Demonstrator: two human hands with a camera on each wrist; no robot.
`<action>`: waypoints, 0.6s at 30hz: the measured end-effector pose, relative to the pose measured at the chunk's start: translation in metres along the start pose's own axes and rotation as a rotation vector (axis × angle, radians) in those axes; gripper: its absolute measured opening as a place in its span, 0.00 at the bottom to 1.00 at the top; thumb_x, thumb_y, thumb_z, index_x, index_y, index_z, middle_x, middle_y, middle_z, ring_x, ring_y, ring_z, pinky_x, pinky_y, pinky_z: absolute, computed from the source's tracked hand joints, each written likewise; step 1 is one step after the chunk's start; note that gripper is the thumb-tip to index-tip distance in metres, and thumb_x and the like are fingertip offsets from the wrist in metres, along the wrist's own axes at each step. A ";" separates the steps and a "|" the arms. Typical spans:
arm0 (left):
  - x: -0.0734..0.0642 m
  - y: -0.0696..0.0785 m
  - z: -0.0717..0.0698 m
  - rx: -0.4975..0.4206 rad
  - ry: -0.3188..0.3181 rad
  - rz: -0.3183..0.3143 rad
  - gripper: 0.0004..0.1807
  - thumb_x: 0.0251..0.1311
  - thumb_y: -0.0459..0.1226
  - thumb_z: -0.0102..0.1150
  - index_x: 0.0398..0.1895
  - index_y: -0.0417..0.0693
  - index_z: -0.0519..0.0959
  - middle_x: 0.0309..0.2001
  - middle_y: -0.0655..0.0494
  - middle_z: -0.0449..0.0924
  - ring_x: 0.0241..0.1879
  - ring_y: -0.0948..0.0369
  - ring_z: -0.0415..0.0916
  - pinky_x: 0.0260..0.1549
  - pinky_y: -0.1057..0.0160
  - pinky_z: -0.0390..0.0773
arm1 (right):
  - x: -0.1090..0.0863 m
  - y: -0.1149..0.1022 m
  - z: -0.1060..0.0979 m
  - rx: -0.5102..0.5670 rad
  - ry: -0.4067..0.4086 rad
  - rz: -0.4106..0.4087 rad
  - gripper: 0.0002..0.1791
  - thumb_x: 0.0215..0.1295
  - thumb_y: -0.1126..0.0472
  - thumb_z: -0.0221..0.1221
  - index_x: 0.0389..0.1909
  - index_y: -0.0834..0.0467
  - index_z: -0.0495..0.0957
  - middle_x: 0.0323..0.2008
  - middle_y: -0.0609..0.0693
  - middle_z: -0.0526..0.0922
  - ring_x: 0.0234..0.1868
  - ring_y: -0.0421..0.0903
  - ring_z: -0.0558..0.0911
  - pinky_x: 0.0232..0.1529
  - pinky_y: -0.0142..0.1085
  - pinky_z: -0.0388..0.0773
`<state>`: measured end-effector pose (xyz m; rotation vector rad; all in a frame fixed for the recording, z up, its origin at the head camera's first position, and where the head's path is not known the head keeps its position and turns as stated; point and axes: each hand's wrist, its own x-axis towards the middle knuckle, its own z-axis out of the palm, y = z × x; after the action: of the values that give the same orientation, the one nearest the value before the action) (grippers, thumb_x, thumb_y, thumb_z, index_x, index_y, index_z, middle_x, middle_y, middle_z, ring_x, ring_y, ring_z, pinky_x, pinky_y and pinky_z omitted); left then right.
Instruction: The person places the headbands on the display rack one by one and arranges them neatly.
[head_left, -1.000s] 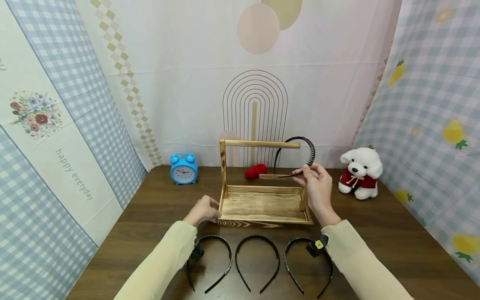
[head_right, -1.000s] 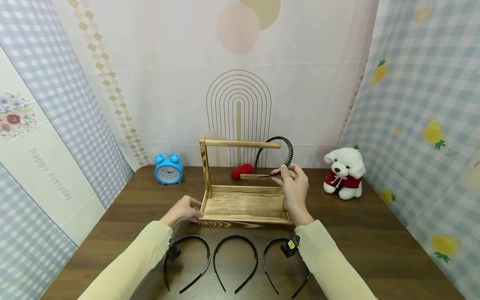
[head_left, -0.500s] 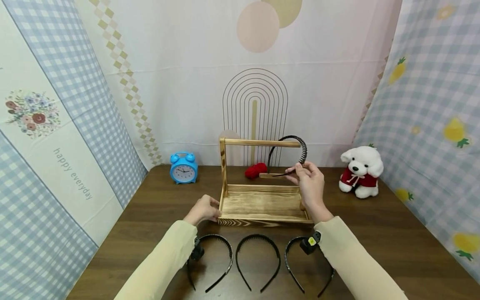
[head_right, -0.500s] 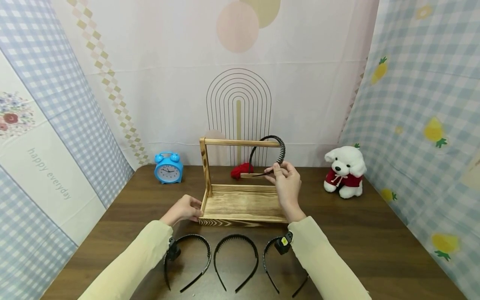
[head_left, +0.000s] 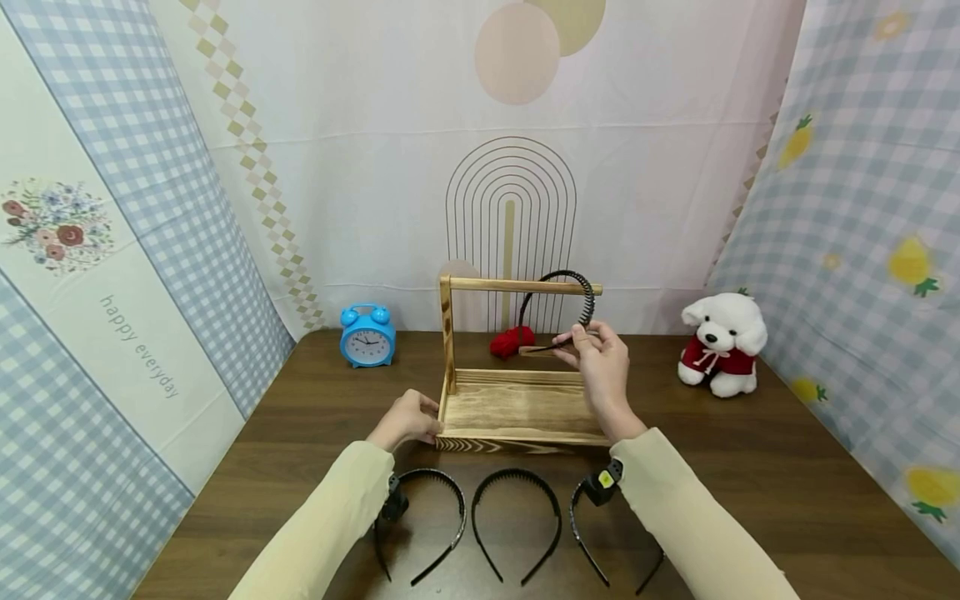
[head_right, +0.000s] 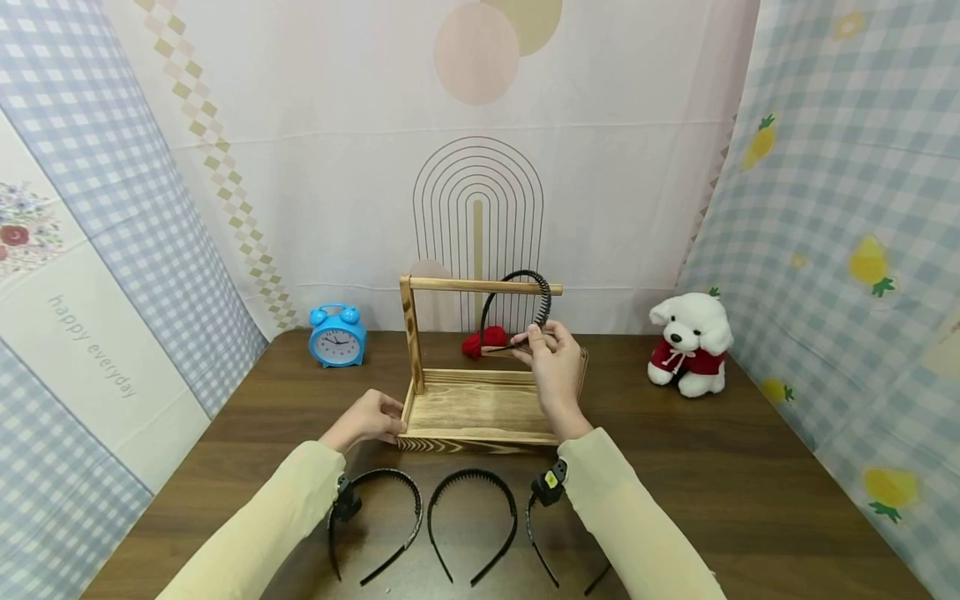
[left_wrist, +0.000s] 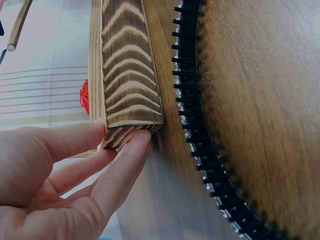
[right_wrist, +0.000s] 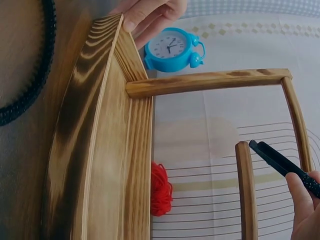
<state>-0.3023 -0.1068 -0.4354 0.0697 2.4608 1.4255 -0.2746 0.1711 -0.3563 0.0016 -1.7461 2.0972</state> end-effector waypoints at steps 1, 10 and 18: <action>0.000 0.000 0.000 0.001 0.000 -0.003 0.23 0.55 0.22 0.62 0.56 0.24 0.74 0.41 0.35 0.82 0.26 0.53 0.84 0.30 0.59 0.88 | 0.000 0.000 0.001 0.004 0.002 0.000 0.12 0.73 0.60 0.53 0.41 0.68 0.69 0.29 0.50 0.84 0.38 0.45 0.85 0.47 0.41 0.86; 0.000 0.000 0.000 0.007 -0.002 -0.016 0.23 0.55 0.22 0.62 0.57 0.24 0.74 0.40 0.35 0.82 0.25 0.55 0.83 0.30 0.59 0.88 | -0.002 0.002 0.011 0.008 -0.003 -0.005 0.08 0.73 0.62 0.52 0.41 0.65 0.69 0.29 0.51 0.84 0.36 0.45 0.85 0.47 0.41 0.86; -0.002 0.001 0.000 0.020 0.004 -0.011 0.23 0.55 0.22 0.63 0.56 0.24 0.74 0.40 0.35 0.82 0.26 0.55 0.84 0.30 0.59 0.88 | -0.003 0.005 0.020 0.013 -0.029 0.002 0.08 0.72 0.64 0.53 0.41 0.67 0.69 0.28 0.51 0.84 0.34 0.43 0.85 0.44 0.39 0.87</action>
<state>-0.3008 -0.1063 -0.4341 0.0576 2.4751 1.3973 -0.2787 0.1503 -0.3578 0.0345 -1.7503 2.1201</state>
